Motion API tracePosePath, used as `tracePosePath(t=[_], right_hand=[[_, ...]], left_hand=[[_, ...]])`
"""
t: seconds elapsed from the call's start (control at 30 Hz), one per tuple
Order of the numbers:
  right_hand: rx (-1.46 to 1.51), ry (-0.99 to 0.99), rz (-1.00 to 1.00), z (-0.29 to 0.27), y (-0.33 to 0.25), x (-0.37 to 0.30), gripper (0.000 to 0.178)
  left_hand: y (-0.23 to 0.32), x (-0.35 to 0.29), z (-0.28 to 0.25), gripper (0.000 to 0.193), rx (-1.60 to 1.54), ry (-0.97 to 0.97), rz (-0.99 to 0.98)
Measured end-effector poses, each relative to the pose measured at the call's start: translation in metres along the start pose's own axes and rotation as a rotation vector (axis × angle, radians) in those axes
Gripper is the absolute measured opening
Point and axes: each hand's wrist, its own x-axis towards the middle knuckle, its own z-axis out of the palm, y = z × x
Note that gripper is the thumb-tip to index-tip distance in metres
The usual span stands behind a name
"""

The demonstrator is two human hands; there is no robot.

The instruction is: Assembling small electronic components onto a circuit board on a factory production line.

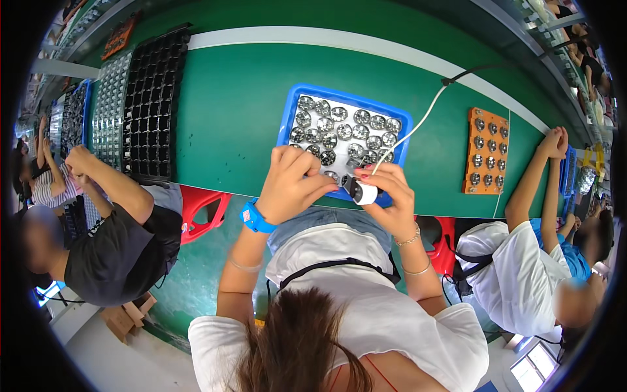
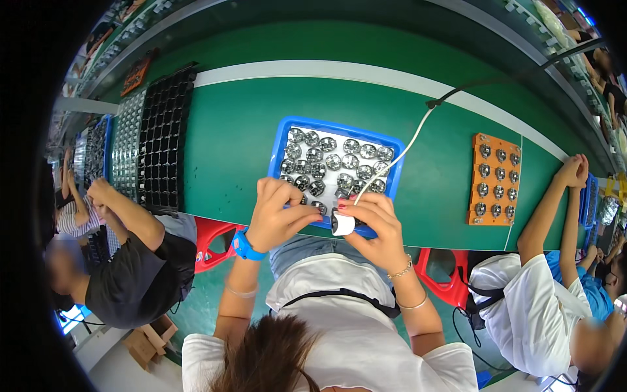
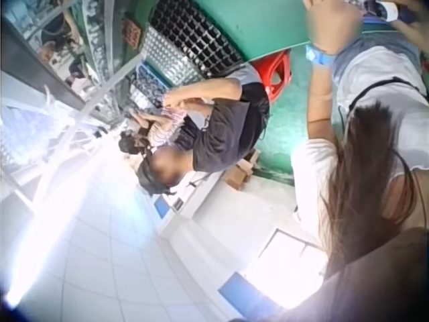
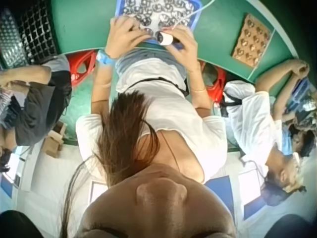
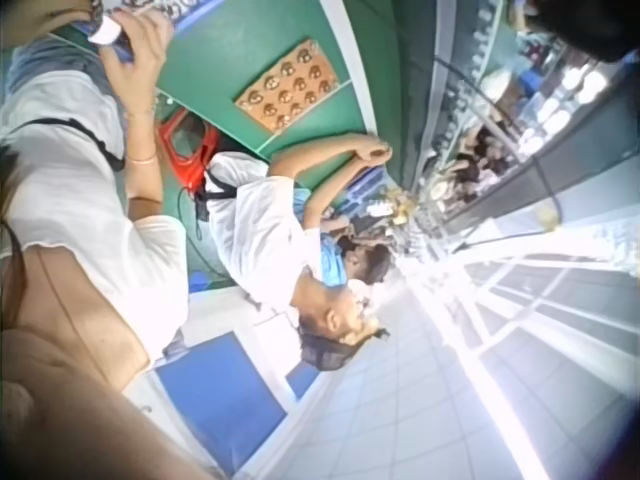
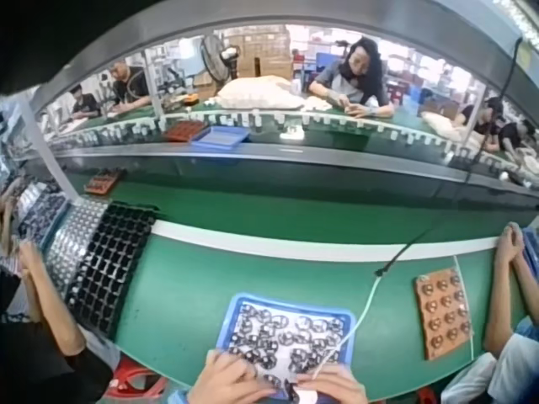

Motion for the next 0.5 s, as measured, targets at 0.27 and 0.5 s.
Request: tracePosePath(t=[0.27, 0.5], right_hand=[[0.029, -0.008, 0.014, 0.0017, -0.002, 0.0005, 0.039], [0.083, 0.052, 0.053, 0.0046, -0.0006, 0.0, 0.041]], left_hand=[[0.0047, 0.0047, -0.0012, 0.02, -0.095, 0.091, -0.011], [0.0018, 0.0031, -0.0023, 0.015, -0.11, 0.034, 0.018]])
